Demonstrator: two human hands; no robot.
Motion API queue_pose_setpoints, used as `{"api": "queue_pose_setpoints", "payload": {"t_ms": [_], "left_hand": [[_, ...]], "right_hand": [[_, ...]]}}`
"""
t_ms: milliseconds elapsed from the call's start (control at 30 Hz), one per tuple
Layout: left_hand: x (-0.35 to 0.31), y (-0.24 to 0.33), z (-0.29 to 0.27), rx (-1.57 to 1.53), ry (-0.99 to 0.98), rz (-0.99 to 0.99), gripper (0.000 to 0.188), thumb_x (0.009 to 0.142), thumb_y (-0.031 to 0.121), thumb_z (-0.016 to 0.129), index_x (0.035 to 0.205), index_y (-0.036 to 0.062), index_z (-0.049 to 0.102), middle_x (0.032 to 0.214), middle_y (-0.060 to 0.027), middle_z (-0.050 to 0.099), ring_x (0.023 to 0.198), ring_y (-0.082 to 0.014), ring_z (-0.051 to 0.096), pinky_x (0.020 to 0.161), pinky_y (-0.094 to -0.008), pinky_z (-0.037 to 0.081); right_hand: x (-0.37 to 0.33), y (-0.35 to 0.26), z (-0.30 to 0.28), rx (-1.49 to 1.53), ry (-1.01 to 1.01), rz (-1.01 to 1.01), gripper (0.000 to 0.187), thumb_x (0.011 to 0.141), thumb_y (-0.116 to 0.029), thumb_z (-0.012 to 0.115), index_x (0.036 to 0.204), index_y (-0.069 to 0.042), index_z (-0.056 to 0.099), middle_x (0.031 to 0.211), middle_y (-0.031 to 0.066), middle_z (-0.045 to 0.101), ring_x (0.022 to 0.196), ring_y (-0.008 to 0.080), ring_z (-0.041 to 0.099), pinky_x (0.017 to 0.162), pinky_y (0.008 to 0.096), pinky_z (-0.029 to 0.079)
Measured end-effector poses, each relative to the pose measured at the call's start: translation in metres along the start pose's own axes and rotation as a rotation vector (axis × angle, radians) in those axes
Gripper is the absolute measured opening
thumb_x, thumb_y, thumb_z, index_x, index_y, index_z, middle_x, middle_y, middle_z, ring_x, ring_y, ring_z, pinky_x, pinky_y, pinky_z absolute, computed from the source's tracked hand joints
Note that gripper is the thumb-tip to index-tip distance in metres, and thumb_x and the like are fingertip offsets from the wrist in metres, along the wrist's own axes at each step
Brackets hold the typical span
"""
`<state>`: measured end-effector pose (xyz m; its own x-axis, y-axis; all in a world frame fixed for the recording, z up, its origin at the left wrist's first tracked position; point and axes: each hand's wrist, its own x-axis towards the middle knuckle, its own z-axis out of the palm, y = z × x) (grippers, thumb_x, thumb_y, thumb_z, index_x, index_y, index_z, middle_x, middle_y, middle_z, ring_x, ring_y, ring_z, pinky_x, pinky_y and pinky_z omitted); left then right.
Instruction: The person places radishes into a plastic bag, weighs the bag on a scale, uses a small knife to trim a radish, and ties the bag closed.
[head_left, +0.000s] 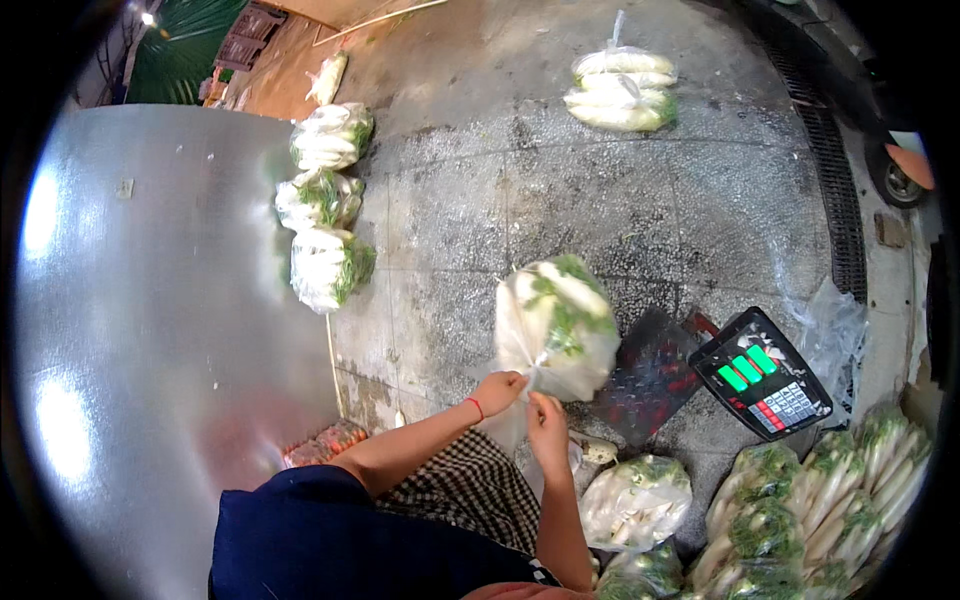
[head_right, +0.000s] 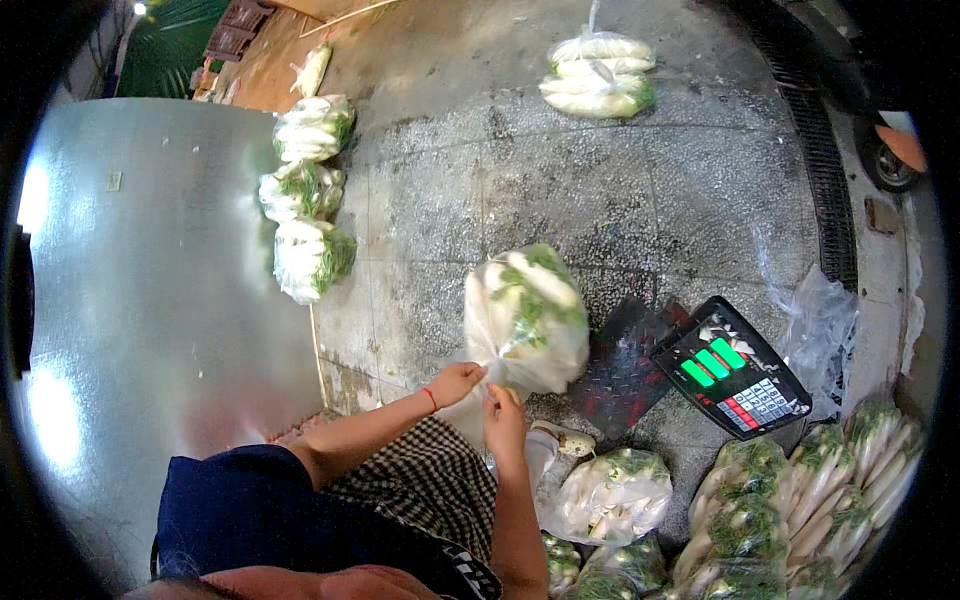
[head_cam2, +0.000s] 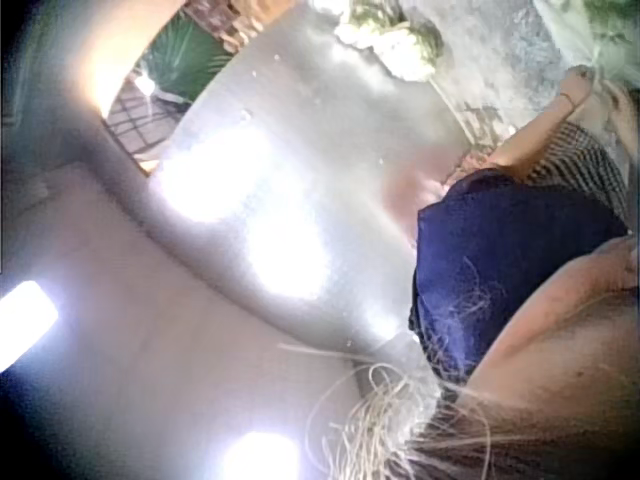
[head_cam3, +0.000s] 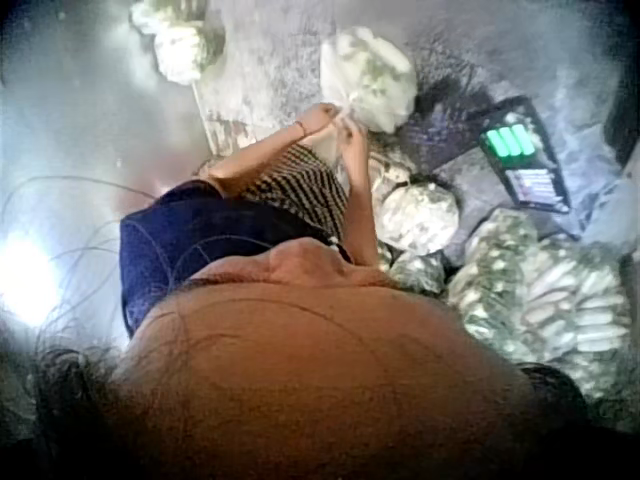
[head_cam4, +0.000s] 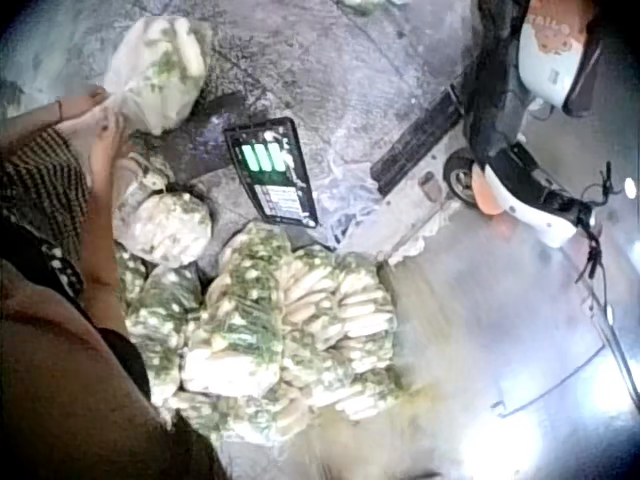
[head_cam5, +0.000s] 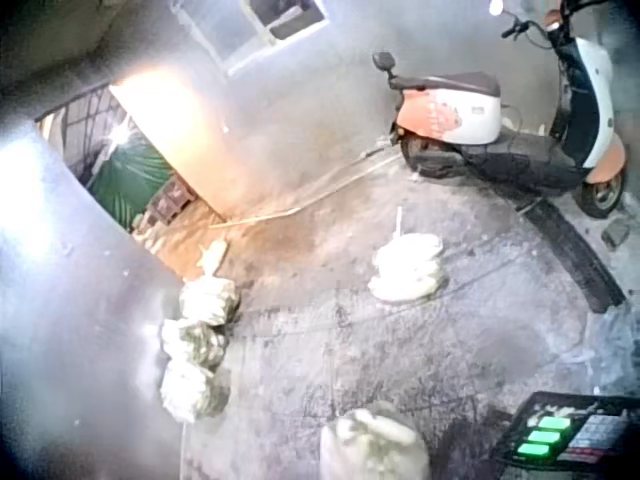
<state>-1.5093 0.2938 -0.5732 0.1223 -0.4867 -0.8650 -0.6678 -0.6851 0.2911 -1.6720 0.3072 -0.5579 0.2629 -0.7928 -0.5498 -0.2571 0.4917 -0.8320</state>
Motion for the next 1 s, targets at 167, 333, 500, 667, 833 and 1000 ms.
{"api": "queue_pose_setpoints", "payload": {"t_ms": [167, 333, 500, 667, 833, 1000], "left_hand": [[0.089, -0.091, -0.03, 0.171, 0.25, -0.012, 0.051, 0.094, 0.045, 0.034, 0.1, 0.0041, 0.064, 0.103, -0.0224, 0.062, 0.098, -0.0394, 0.058, 0.088, -0.0451, 0.045], [0.182, -0.169, -0.062, 0.694, 0.186, 0.035, 0.034, 0.092, 0.028, 0.042, 0.101, 0.0024, 0.062, 0.103, -0.023, 0.062, 0.097, -0.0359, 0.059, 0.083, -0.0471, 0.047], [0.162, -0.116, -0.04, 0.379, 0.17, 0.311, 0.026, 0.086, 0.013, 0.052, 0.11, 0.0043, 0.057, 0.097, -0.0115, 0.065, 0.087, -0.0233, 0.061, 0.08, -0.0342, 0.047], [0.115, -0.004, 0.08, 0.106, -0.277, 0.56, 0.023, 0.089, 0.007, 0.051, 0.111, 0.009, 0.056, 0.092, -0.0061, 0.063, 0.081, -0.0143, 0.061, 0.068, -0.0253, 0.049], [0.096, 0.039, 0.251, 0.06, -0.656, 0.325, 0.027, 0.087, 0.007, 0.054, 0.114, 0.0031, 0.053, 0.095, -0.0086, 0.061, 0.084, -0.0145, 0.061, 0.07, -0.026, 0.049], [0.098, 0.042, 0.452, 0.305, -0.536, 0.4, 0.066, 0.08, 0.03, 0.069, 0.131, 0.0011, 0.038, 0.113, -0.016, 0.058, 0.101, -0.0235, 0.059, 0.084, -0.0347, 0.048]], "right_hand": [[-0.027, 0.008, -0.028, 0.16, -0.016, -0.028, 0.022, 0.088, -0.011, 0.054, 0.108, -0.004, 0.061, 0.097, 0.0114, 0.062, 0.081, 0.0241, 0.059, 0.075, 0.0338, 0.047], [-0.085, 0.107, -0.056, 0.004, 0.131, 0.228, 0.02, 0.091, -0.017, 0.053, 0.104, -0.005, 0.062, 0.091, 0.0118, 0.063, 0.079, 0.0244, 0.06, 0.07, 0.0358, 0.046], [-0.168, 0.222, -0.066, 0.229, 0.468, 0.58, 0.017, 0.09, -0.017, 0.055, 0.098, -0.003, 0.062, 0.079, 0.0127, 0.061, 0.067, 0.0257, 0.058, 0.062, 0.0365, 0.045], [-0.208, 0.304, -0.079, 0.217, 0.911, 0.52, 0.012, 0.084, -0.016, 0.06, 0.083, -0.004, 0.062, 0.076, 0.0136, 0.063, 0.065, 0.0273, 0.06, 0.062, 0.0368, 0.048], [-0.256, 0.386, -0.107, 0.069, 1.108, 0.835, 0.01, 0.08, -0.014, 0.057, 0.085, -0.006, 0.061, 0.078, 0.0176, 0.063, 0.073, 0.0334, 0.061, 0.067, 0.0419, 0.049], [-0.29, 0.504, -0.151, -0.221, 0.879, 1.022, 0.026, 0.083, -0.009, 0.05, 0.108, -0.003, 0.055, 0.105, 0.018, 0.061, 0.096, 0.035, 0.059, 0.087, 0.0406, 0.046]]}}
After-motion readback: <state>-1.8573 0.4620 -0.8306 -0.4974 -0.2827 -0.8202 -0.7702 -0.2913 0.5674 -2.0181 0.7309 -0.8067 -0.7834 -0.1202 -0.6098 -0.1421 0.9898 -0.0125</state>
